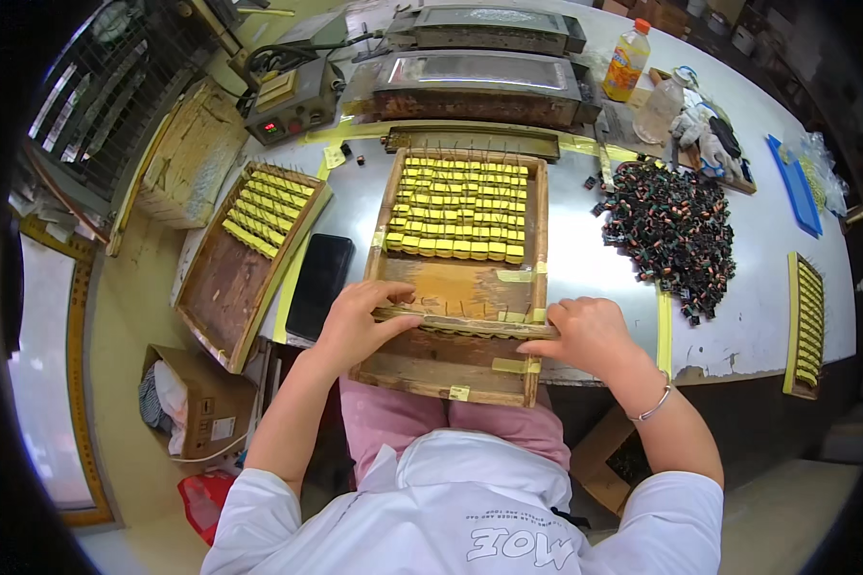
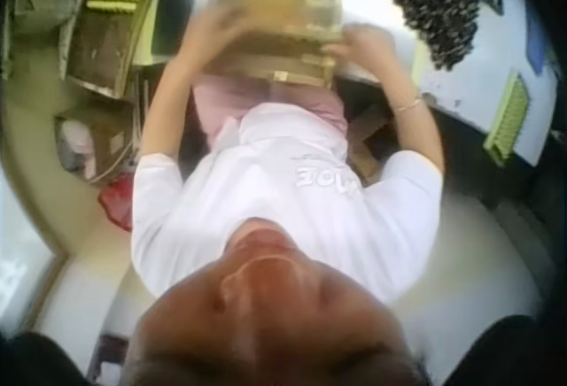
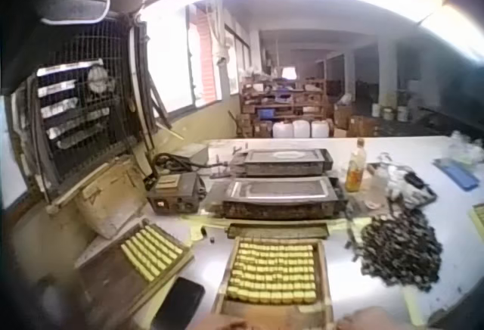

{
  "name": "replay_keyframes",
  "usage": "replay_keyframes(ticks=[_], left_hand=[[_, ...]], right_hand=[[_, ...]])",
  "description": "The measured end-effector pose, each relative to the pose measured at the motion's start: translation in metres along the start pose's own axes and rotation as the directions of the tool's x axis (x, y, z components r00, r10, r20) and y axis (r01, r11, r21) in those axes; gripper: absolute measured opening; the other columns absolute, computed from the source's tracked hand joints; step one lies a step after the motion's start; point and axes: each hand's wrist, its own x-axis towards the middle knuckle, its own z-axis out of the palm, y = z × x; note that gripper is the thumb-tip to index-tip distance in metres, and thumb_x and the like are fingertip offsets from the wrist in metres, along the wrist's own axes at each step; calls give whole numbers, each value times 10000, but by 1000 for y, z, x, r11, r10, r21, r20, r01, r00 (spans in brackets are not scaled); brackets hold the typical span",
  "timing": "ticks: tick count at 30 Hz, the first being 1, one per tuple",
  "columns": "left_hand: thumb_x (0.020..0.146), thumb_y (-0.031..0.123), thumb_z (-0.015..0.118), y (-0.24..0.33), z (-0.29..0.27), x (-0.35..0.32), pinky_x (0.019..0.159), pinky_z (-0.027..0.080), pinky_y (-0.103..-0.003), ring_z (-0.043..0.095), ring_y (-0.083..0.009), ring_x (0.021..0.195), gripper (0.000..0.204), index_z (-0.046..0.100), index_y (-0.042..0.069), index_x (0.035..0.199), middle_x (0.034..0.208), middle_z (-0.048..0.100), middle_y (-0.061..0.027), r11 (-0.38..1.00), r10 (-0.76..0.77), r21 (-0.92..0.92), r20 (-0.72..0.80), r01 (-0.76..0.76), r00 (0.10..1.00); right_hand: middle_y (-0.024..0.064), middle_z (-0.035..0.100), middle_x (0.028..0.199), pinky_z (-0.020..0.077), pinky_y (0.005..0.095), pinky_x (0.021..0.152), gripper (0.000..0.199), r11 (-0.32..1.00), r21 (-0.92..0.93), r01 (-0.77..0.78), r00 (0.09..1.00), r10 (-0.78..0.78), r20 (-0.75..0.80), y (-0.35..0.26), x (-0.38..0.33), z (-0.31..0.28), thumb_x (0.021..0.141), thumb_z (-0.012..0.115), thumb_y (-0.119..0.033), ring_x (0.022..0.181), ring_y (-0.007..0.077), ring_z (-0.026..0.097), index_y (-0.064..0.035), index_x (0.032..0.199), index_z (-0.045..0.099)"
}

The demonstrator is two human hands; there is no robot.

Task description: The person organizes electronic components by hand, placing them into a sorting tray.

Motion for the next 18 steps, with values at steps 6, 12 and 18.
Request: replay_keyframes(ticks=[6,12,18], left_hand=[[745,166,689,10,17,16,711,483,-324,616,-247,820,204,659,52,912,879,655,-90,994,58,-94,-1,-58,998],[751,90,673,11,21,21,670,492,-282,641,-214,759,125,682,48,868,836,667,-92,983,63,-169,-63,-73,996],[745,51,672,5,20,21,656,492,-245,646,-162,734,124,683,31,867,830,676,-84,961,7,-276,-73,-27,997]], right_hand=[[70,599,736,483,298,569,285,918,385,-97,956,193,-220,-9,3,-3,714,708,-288,656,208,600,-23,778,626],[62,617,789,480,265,585,151,717,670,-191,933,345,-104,-12,11,2,757,671,-119,677,158,599,-26,875,649],[66,632,778,490,279,625,122,736,676,-6,923,265,-280,-12,17,20,777,646,-101,695,199,616,-31,876,662]])
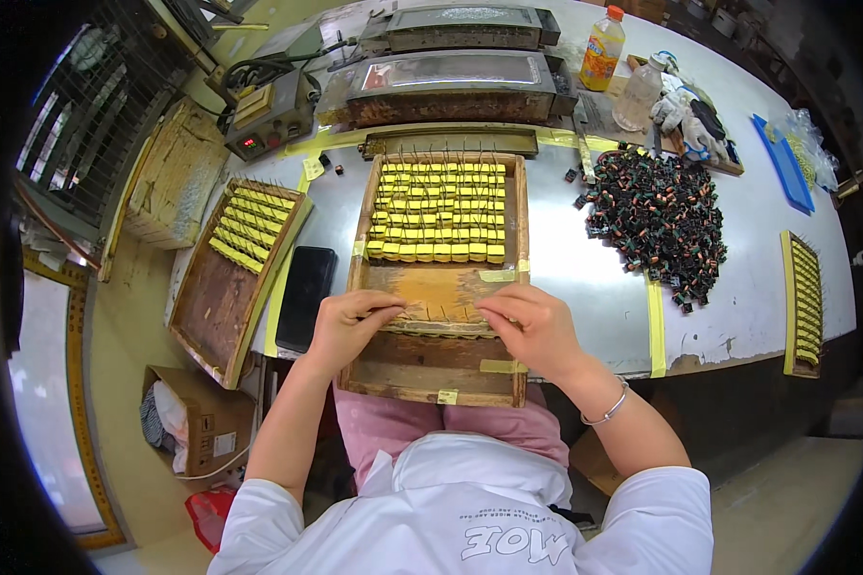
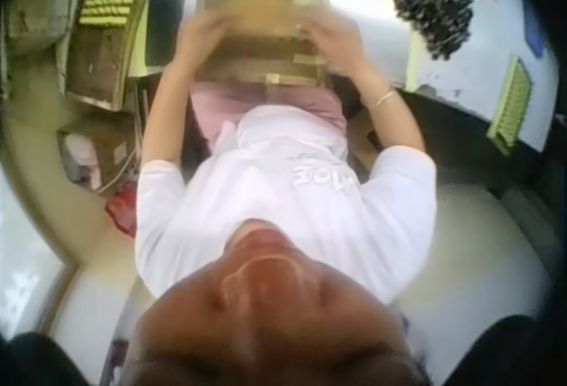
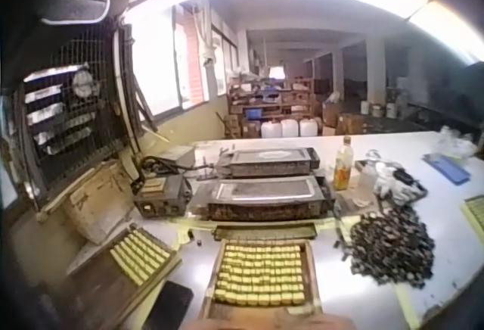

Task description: The person organizes electronic components by hand, placing them into a sorting tray.

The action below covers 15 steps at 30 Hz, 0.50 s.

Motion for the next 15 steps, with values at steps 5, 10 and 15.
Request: replay_keyframes(ticks=[5,10,15], left_hand=[[759,13,654,-1,-1,0,669,491,-227,635,-126,747,110,684,28,864,829,674,-75,988,-90,-128,0,90,996],[788,9,633,-4,-3,0,677,494,-225,624,-113,747,80,672,6,858,818,667,-64,944,-186,-275,18,184,982],[856,65,580,-6,1,1,662,507,-238,623,-124,712,141,620,-18,962,754,640,-70,826,-316,-488,13,282,949]], right_hand=[[76,634,780,479,264,626,116,981,184,61,994,-44,-97,3,4,-3,795,626,-76,689,169,608,-33,896,660],[72,608,751,460,244,585,116,992,-64,-111,972,95,-213,-3,-1,-19,766,648,-47,659,142,583,-6,873,627],[56,575,681,444,245,510,85,961,-271,-47,984,-2,-176,0,-5,-11,726,672,-48,574,152,557,-27,767,601]])
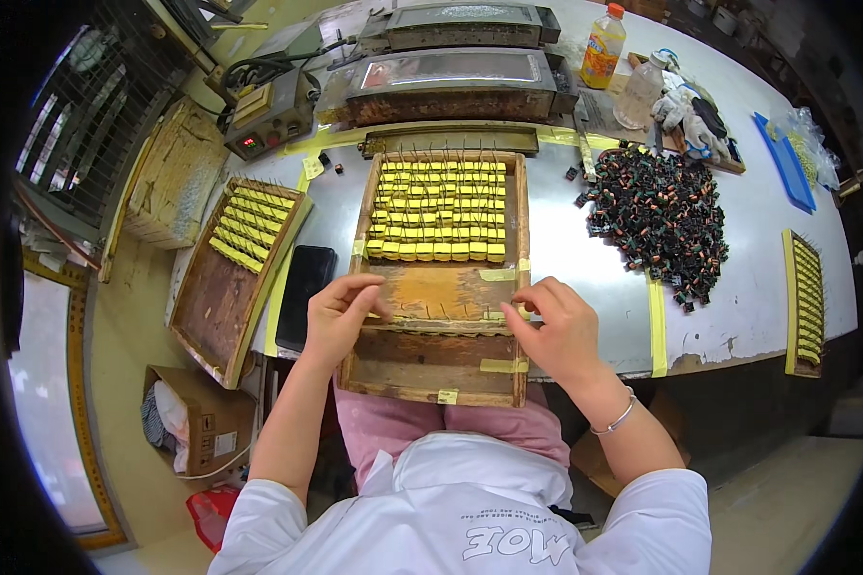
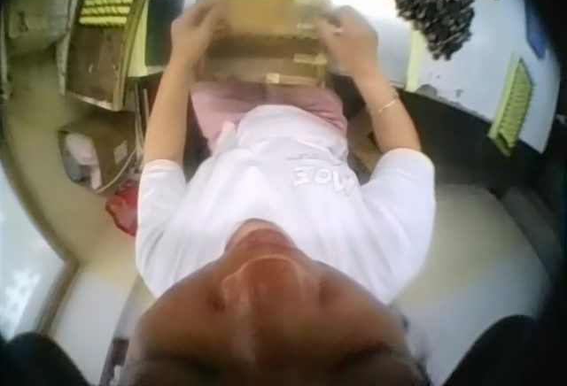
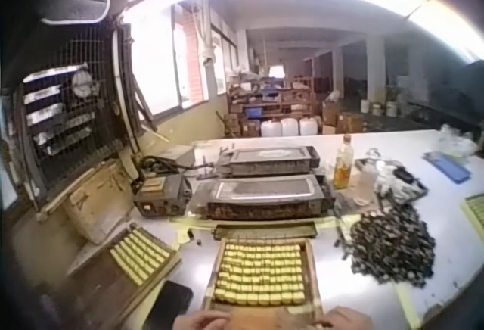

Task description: The person organizes electronic components by hand, placing them into a sorting tray.

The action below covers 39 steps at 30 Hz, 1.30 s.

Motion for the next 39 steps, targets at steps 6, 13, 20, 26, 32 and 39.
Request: replay_keyframes(ticks=[6,13,20,26,32,39], left_hand=[[927,136,468,-4,-3,1,593,491,-260,577,-140,592,225,536,-25,1068,656,577,-69,991,69,-109,-53,-74,996],[938,197,457,-5,-5,1,460,412,-220,499,-89,485,240,546,-10,1021,621,549,-49,986,49,-151,-135,-70,990],[948,302,407,-15,-32,5,381,286,-207,288,-63,371,312,551,28,985,553,436,8,854,13,-466,-425,-231,905],[932,248,466,-14,-49,-17,545,436,-223,476,-78,589,261,525,20,1044,760,548,-36,885,-44,-447,-357,-129,933],[879,101,532,-5,-37,-52,731,479,-252,536,-111,917,347,452,15,1206,1069,540,-60,996,-60,-82,-270,39,961],[792,79,647,20,-47,-66,689,488,-254,601,-131,790,275,585,-26,1038,918,631,-75,935,-332,-114,50,335,942]], right_hand=[[57,557,644,422,256,473,70,998,-27,59,996,-60,-63,-2,2,10,731,649,-27,532,159,534,-29,725,579],[36,533,652,412,220,537,79,807,480,-344,931,358,65,11,-5,15,801,598,-59,568,101,502,-3,777,549],[36,549,706,426,239,542,203,981,185,-64,996,50,80,14,-10,-2,751,697,-186,588,128,535,-41,788,559],[69,581,659,444,312,480,381,951,-230,208,948,-138,287,18,-13,-6,627,770,-355,547,239,576,-54,761,579],[81,526,494,405,312,418,351,996,74,48,966,-65,249,2,-8,-8,682,735,-356,431,233,530,-51,596,584],[82,558,520,390,265,422,285,949,246,-195,923,93,372,-20,-8,-15,690,749,-265,422,150,516,-20,635,613]])
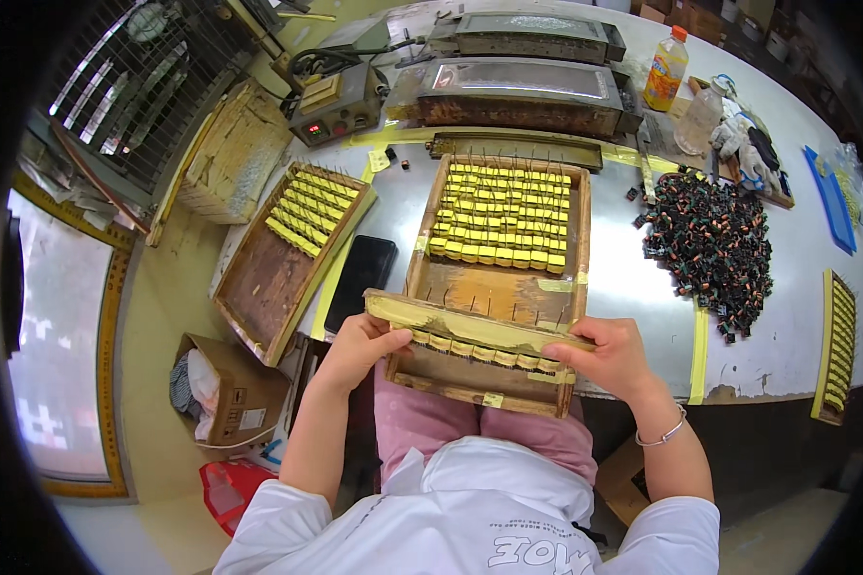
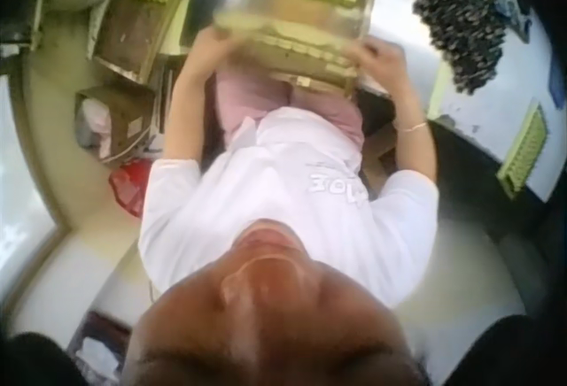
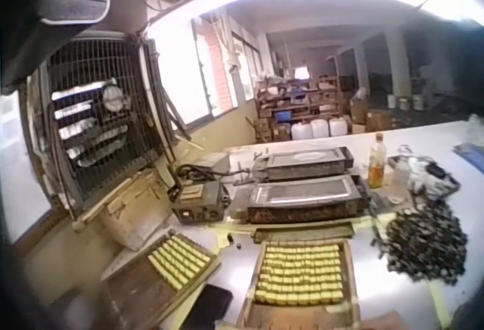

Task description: The person organizes electronic components by hand, placing them into a sorting tray.

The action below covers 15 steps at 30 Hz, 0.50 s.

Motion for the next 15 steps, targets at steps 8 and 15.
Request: replay_keyframes(ticks=[8,15], left_hand=[[762,73,679,8,-5,-7,636,459,-232,589,-100,694,183,637,-15,916,811,646,-46,998,14,62,-14,-13,1000],[714,60,714,11,-6,-7,683,484,-266,599,-128,747,319,600,-19,1002,881,641,-67,994,52,-97,45,-47,998]], right_hand=[[51,582,522,389,217,423,201,998,-29,49,998,-50,-37,-9,-2,4,693,749,-147,467,71,542,0,647,620],[58,548,502,377,231,406,230,960,-111,258,959,-268,-88,-6,0,1,643,777,-149,412,130,511,-18,624,589]])
